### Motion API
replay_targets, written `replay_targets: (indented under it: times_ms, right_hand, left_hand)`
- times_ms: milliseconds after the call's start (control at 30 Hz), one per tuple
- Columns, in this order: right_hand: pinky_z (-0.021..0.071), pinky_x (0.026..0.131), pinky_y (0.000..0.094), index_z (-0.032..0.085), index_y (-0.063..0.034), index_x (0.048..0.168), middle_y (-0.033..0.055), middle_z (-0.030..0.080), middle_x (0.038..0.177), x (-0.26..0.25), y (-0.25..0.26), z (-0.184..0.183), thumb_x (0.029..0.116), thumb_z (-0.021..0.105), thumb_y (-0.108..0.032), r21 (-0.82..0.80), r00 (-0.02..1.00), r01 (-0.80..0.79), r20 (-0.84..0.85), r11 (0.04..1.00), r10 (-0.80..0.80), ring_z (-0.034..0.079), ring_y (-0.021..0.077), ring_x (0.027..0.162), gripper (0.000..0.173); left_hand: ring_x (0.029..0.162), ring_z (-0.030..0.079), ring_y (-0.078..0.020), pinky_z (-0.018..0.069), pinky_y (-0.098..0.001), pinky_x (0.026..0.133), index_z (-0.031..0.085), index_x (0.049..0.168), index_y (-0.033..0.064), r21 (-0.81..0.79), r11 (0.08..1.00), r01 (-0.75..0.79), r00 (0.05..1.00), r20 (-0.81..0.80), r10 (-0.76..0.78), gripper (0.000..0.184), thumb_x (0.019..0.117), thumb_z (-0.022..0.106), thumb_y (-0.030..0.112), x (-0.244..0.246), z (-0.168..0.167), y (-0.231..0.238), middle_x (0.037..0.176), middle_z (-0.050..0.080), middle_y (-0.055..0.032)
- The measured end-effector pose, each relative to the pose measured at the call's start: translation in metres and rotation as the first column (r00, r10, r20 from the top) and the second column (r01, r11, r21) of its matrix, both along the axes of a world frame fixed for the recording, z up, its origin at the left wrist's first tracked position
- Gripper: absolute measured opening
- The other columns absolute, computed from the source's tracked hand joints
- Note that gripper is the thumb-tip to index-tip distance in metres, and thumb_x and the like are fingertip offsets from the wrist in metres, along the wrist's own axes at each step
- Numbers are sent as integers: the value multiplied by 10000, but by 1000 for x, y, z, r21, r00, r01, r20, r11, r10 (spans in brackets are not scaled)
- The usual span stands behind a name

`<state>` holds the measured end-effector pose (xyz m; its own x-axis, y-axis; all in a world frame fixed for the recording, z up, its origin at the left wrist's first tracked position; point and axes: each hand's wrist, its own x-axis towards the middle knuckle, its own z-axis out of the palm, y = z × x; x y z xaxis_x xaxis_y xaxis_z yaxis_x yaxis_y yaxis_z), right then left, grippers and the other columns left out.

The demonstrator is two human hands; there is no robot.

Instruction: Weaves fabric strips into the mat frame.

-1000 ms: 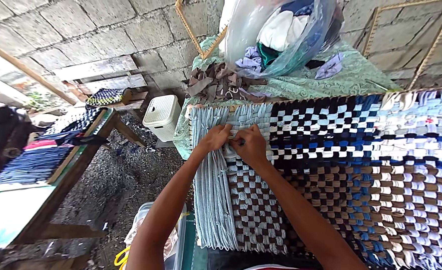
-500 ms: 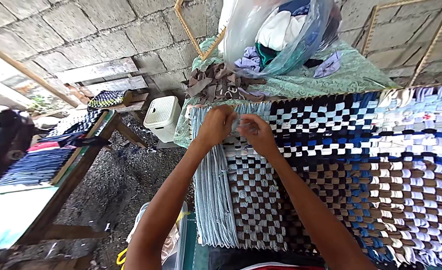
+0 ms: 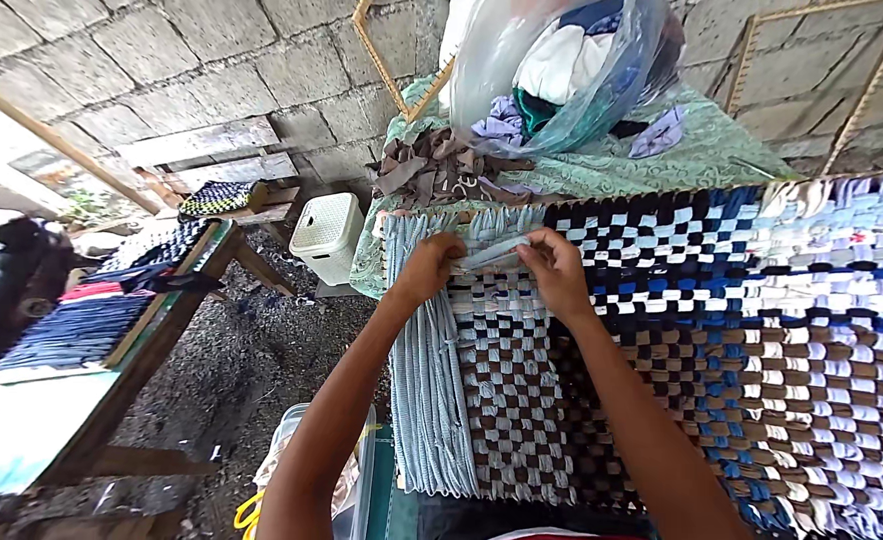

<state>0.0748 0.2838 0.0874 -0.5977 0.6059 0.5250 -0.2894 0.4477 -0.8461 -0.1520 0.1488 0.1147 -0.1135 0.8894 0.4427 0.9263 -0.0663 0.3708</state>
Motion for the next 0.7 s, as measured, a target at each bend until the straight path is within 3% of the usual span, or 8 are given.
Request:
replay_targets:
  times_ms: [67, 133, 233, 333, 433, 567, 700]
  right_hand:
    - [590, 823, 328, 615, -82, 1220, 60, 657, 1150, 2, -7, -15, 1060, 558, -193, 25, 997, 66, -52, 997, -65, 664, 147, 998, 202]
    - [585, 909, 357, 608, -76, 1273, 67, 665, 1256, -1, -11, -32, 1066, 538, -155, 4, 987, 72, -142, 997, -71, 664, 180, 1102, 232]
    - [560, 1022, 511, 570, -24, 1298, 160, 648, 1316, -12, -14, -56, 1067, 490, -74, -166, 934, -108, -354, 980, 43, 652, 329, 1196, 250]
    - [537, 1040, 536, 544, -98, 1282, 120, 642, 1253, -18, -20, -65, 1073, 497, -109, -339, 878, -285, -468, 897, 102, 653, 298, 1180, 214]
    - [572, 978, 476, 559, -108, 1260, 93, 669, 1173, -20, -21, -65, 1070, 495, -110, -304, 911, -275, -385, 912, 146, 681, 240, 1093, 201]
    - [610, 840, 373, 595, -16, 1228, 104, 686, 1073, -22, -23, -47, 1062, 500, -82, -57, 974, -156, -176, 986, 144, 696, 184, 932, 203]
    - [595, 781, 313, 649, -18, 1188, 88, 696, 1057, -31, -27, -34, 1045, 545, -85, 83, 989, -128, -68, 988, 134, 682, 138, 887, 189]
  left_hand:
    - [1018, 709, -255, 580, -451, 946, 736, 1131, 45, 47, 997, -58, 994, -88, 62, 292, 912, 571, -56, 3, -1, 0, 1093, 725, -127]
    - [1036, 710, -248, 575, -444, 955, 766, 1103, 72, 74, 992, -102, 986, -126, 111, 242, 944, 600, 0, 6, -3, 2, 1085, 738, -115]
    - [1137, 696, -241, 553, -460, 1009, 784, 1126, 109, 25, 988, -155, 978, -141, 157, 209, 935, 699, 115, 9, -5, 4, 1161, 751, -80]
    - [1223, 649, -264, 530, -481, 1040, 763, 1192, 115, -48, 984, -171, 976, -144, 162, 285, 912, 734, 154, 7, -7, 7, 1244, 726, -76]
    - [1161, 643, -290, 541, -470, 1005, 756, 1175, 87, -61, 989, -136, 981, -144, 126, 289, 892, 748, 142, 4, -10, 9, 1175, 698, -123]
    - [1141, 640, -333, 520, -502, 1009, 760, 1168, 80, -146, 985, -95, 986, -153, 72, 287, 887, 733, 134, 0, -4, 13, 1133, 709, -152]
    - [1082, 662, -338, 510, -535, 986, 754, 1076, 62, -185, 982, -45, 988, -154, 16, 224, 888, 723, 178, -4, 5, 17, 1057, 731, -136]
